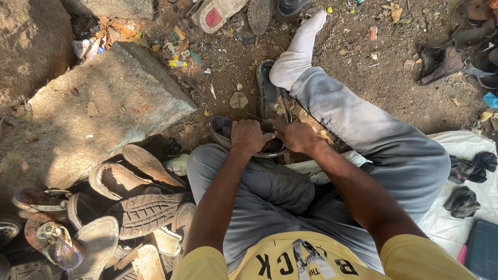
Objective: The person sits on the ground and uses a knife to scrape and clean the soles and sides of several worn shoes. They handle multiple shoes one at a time, turning them over to access different areas, and place them back into a pile after treatment.
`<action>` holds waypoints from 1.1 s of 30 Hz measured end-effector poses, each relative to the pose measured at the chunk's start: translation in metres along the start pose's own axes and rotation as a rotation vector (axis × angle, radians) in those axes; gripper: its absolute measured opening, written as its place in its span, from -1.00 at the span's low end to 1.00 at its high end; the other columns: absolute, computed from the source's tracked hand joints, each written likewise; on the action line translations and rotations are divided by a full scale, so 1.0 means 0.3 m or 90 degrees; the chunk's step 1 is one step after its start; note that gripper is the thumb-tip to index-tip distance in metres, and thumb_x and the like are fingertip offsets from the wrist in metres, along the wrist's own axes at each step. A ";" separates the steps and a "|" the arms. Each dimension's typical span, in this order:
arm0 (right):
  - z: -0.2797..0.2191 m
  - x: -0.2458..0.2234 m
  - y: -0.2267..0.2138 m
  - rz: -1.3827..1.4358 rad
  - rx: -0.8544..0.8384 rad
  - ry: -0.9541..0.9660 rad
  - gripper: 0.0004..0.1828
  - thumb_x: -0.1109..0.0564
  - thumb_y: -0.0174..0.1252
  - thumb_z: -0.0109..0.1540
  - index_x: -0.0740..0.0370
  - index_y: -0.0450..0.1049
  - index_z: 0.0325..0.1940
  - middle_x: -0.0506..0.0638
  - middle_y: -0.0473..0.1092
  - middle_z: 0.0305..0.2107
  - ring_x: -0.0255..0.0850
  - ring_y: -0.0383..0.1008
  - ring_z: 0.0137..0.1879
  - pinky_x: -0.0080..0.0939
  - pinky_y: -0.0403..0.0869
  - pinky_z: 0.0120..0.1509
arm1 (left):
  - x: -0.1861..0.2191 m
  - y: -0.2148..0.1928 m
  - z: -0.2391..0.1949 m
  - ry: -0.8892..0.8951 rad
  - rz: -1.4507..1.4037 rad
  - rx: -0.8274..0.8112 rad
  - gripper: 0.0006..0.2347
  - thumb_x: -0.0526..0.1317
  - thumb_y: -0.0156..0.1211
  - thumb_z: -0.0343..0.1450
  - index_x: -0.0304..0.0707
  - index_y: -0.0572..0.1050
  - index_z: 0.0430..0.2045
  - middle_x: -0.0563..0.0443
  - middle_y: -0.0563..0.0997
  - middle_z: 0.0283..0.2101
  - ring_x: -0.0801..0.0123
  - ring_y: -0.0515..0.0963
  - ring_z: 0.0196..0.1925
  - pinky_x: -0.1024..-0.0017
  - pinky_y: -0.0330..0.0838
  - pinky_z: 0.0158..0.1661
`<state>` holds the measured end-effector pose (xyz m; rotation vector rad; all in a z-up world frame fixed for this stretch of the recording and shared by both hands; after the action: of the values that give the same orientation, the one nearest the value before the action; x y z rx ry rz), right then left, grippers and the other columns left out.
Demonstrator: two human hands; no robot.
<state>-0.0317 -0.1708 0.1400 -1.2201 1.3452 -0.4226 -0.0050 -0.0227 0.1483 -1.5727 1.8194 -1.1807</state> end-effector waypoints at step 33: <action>-0.131 0.026 0.081 -0.368 -0.363 -0.056 -0.30 0.21 -0.20 0.30 0.20 -0.04 0.58 -0.07 0.34 -0.71 -0.29 0.24 -0.72 -0.26 0.28 -0.72 | 0.088 0.191 -0.316 0.248 0.068 0.341 -0.94 -0.23 0.16 0.33 -0.18 0.50 -0.49 -0.01 0.52 -0.40 0.20 0.55 -0.28 0.25 0.39 -0.14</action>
<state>-0.0738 -0.1842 0.1247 -2.0933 1.0466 -0.3876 -0.1185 -0.0200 0.1558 -0.9816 1.5824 -1.8281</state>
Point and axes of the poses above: each hand's wrist, its own z-axis towards the middle knuckle, its own y-axis out of the palm, x = y × z, the point moved 6 cm from there along z, towards the middle knuckle
